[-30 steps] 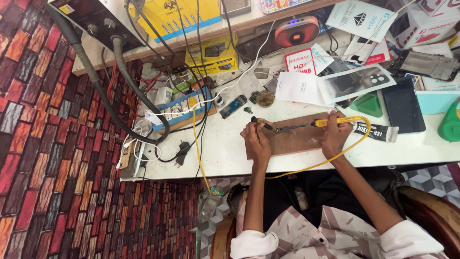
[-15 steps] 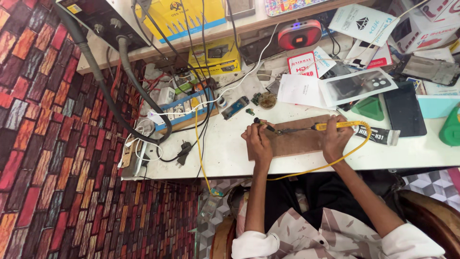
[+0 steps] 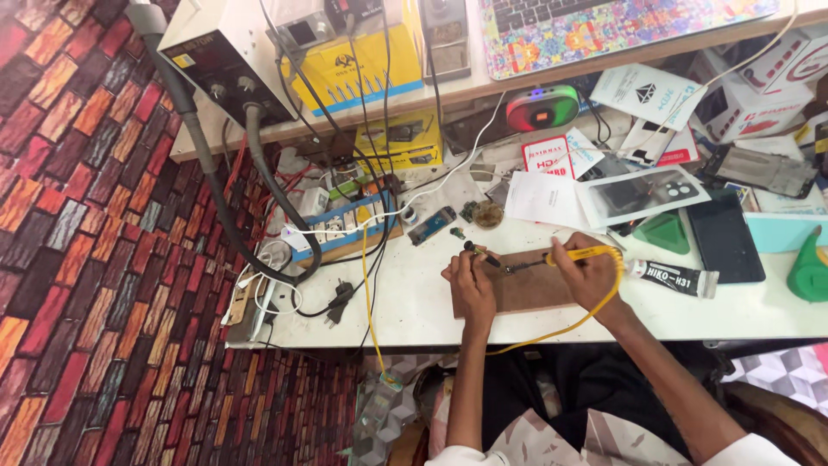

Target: The person solders a small electronic component on a wooden board using a soldering iron and solder wire. They repeatedly apply heat and solder to the component while holding it in place with their other hand.

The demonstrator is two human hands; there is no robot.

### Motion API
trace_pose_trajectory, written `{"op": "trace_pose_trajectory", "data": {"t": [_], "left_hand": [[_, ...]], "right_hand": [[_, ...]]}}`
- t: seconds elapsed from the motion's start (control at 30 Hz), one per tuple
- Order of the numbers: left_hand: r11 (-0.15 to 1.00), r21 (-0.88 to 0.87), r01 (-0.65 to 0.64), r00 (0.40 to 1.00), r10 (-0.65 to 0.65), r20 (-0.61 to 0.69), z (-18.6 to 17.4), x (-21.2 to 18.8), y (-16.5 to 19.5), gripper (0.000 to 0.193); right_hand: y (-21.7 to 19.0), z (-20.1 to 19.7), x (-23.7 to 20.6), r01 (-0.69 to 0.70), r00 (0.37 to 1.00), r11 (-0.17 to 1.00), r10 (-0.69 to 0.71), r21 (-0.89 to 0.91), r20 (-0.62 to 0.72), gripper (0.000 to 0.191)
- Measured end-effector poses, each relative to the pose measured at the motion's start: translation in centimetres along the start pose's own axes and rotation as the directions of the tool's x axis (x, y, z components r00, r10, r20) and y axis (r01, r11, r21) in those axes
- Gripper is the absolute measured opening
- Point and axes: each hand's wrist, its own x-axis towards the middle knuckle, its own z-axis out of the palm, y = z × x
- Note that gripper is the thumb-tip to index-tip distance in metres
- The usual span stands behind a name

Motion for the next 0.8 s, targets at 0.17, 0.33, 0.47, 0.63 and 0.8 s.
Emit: {"op": "trace_pose_trajectory", "data": {"t": [0.17,0.33,0.47,0.63,0.8], "left_hand": [[1.000,0.013,0.008,1.000,-0.008,-0.006,0.2,-0.1,-0.1,0.020],[0.999,0.030,0.042,0.999,-0.041,-0.022,0.3,-0.2,-0.3,0.018],[1.000,0.001,0.012,1.000,-0.012,-0.003,0.2,-0.1,-0.5,0.019],[0.996,0.043,0.077,0.997,-0.078,0.019,0.2,-0.1,-0.4,0.022],[0.999,0.011,0.040,0.999,-0.040,0.007,0.1,0.1,-0.3,0.020]], "right_hand": [[-2.7,-0.8,2.1,0.439,0.897,0.841,-0.430,-0.317,0.101,0.010],[-5.4,0.1,2.4,0.064,0.998,0.965,-0.054,-0.254,0.046,0.039],[-6.4,0.3,2.7,0.139,0.990,0.973,-0.135,-0.183,0.034,0.037],[-7.5,0.1,2.9,0.084,0.996,0.971,-0.074,-0.222,0.053,0.038],[-9.5,-0.6,2.9,0.130,0.989,0.981,-0.117,-0.143,0.096,0.032]]}}
